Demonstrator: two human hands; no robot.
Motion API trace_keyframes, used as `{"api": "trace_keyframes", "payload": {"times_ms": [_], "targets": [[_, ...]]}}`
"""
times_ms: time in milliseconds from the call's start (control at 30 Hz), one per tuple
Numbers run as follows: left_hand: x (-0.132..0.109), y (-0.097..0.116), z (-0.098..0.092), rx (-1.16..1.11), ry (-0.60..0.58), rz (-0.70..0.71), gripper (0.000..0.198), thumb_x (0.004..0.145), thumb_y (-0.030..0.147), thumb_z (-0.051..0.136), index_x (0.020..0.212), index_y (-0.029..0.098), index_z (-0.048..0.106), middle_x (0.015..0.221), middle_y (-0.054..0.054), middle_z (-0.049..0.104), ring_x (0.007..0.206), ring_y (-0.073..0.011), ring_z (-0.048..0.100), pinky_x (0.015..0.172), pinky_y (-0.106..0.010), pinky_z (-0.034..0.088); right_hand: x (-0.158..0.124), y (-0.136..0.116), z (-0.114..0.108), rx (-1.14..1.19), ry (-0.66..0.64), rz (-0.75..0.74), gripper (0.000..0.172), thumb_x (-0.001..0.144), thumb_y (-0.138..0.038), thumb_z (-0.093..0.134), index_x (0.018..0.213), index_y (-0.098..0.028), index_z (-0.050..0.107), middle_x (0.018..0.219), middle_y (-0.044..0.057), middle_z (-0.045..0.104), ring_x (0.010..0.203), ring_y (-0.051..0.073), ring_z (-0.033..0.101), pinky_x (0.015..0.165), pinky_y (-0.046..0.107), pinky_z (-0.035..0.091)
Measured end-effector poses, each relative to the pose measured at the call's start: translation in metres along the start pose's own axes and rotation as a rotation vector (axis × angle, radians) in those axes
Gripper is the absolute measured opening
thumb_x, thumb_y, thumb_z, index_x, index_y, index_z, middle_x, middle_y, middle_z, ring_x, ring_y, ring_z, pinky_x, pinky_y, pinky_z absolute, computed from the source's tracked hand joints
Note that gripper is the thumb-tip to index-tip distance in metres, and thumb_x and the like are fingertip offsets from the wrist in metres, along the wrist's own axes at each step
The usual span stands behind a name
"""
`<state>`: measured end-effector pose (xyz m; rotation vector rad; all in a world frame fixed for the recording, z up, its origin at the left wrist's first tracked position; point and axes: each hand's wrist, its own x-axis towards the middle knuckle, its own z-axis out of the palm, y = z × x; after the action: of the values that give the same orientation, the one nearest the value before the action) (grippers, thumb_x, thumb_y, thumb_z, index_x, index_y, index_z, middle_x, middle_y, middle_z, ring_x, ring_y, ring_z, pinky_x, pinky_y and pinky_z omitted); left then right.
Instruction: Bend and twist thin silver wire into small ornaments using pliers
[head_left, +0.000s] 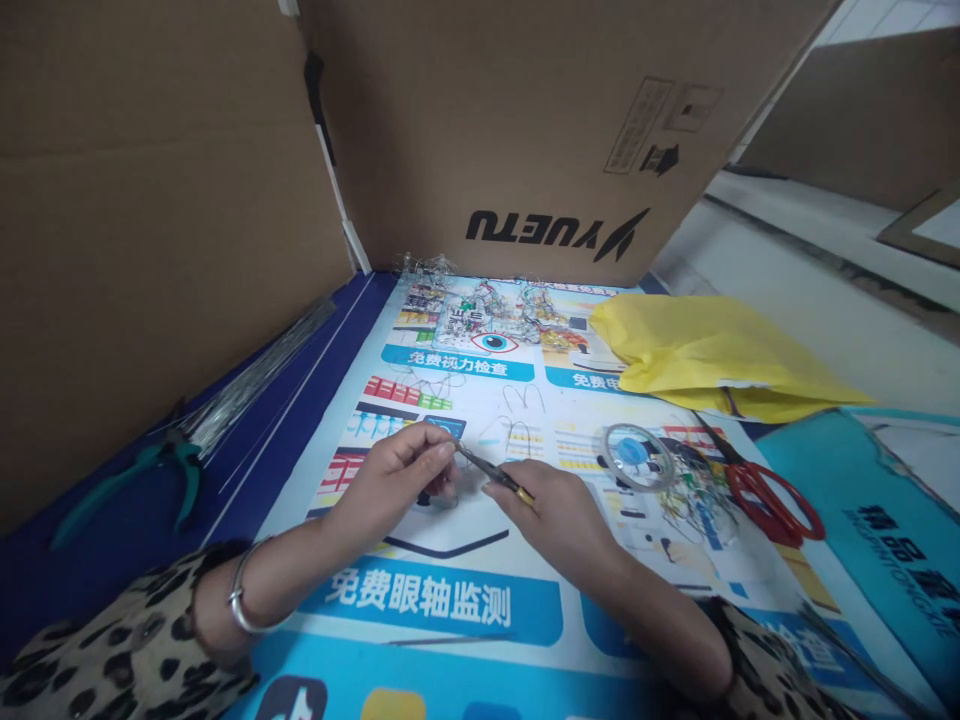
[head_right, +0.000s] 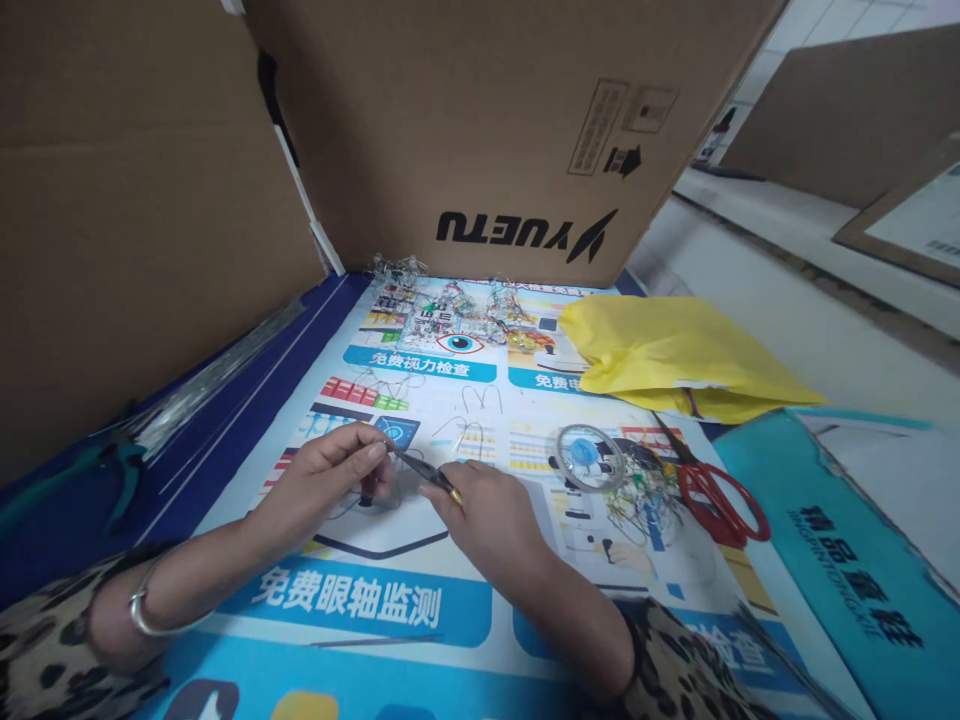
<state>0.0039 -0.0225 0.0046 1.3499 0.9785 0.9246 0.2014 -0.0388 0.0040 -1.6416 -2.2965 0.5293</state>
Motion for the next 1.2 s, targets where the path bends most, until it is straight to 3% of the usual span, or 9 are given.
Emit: {"api": "trace_keyframes", "payload": {"times_ms": [200,667,833,933,1067,1200], "targets": [[0.0,-0.002,0.0,-0.028,0.039,-0.038,0.016,0.086,0.033,0.052,0.083,0.017,0.053,0.064,0.004,0.057,0.054,-0.0068,0.054,0.055,-0.02,0.044,-0.001,0.001,-0.001,-0.002,0.014,-0.008,0.024,0.088,-0.038,0.046,0.085,-0.021,0.063,0.079,0.001,0.066,0.073,0.015,0.059,0.06,0.023,0.038],[0.001,-0.005,-0.006,0.342,0.075,0.089,0.017,0.087,0.03,0.047,0.086,0.018,0.059,0.066,0.002,0.058,0.057,-0.0099,0.056,0.055,-0.022,0.046,-0.001,0.002,-0.001,-0.049,0.01,-0.021,0.026,0.089,-0.041,0.044,0.091,-0.023,0.063,0.082,0.002,0.066,0.077,0.015,0.06,0.062,0.024,0.038],[0.003,0.002,-0.009,0.26,0.191,0.003,0.015,0.085,0.03,0.049,0.08,0.017,0.056,0.062,0.003,0.058,0.051,-0.0087,0.054,0.05,-0.019,0.044,-0.004,0.001,-0.002,-0.274,0.045,-0.031,0.029,0.089,-0.042,0.042,0.093,-0.021,0.061,0.084,0.005,0.063,0.08,0.019,0.057,0.065,0.028,0.038],[0.002,0.005,-0.009,0.284,0.189,0.002,0.015,0.084,0.03,0.049,0.078,0.017,0.055,0.061,0.004,0.058,0.05,-0.0082,0.054,0.049,-0.018,0.043,-0.008,0.0,-0.005,-0.493,0.064,-0.057,0.027,0.088,-0.039,0.045,0.093,-0.018,0.062,0.083,0.008,0.062,0.08,0.023,0.055,0.067,0.033,0.038],[-0.001,0.003,-0.007,0.519,0.162,0.118,0.015,0.085,0.027,0.048,0.079,0.018,0.058,0.057,0.004,0.059,0.05,-0.009,0.054,0.051,-0.02,0.042,-0.015,-0.002,-0.011,-0.592,0.059,-0.074,0.029,0.081,-0.04,0.056,0.097,-0.016,0.062,0.09,0.012,0.062,0.089,0.028,0.053,0.075,0.041,0.038],[-0.004,-0.001,-0.004,0.747,0.156,0.32,0.013,0.085,0.023,0.048,0.081,0.018,0.06,0.058,0.003,0.06,0.052,-0.0089,0.054,0.053,-0.02,0.041,-0.018,-0.006,-0.017,-0.456,0.077,-0.154,0.027,0.08,-0.035,0.058,0.099,-0.017,0.062,0.101,0.012,0.061,0.102,0.03,0.049,0.086,0.045,0.034]]}}
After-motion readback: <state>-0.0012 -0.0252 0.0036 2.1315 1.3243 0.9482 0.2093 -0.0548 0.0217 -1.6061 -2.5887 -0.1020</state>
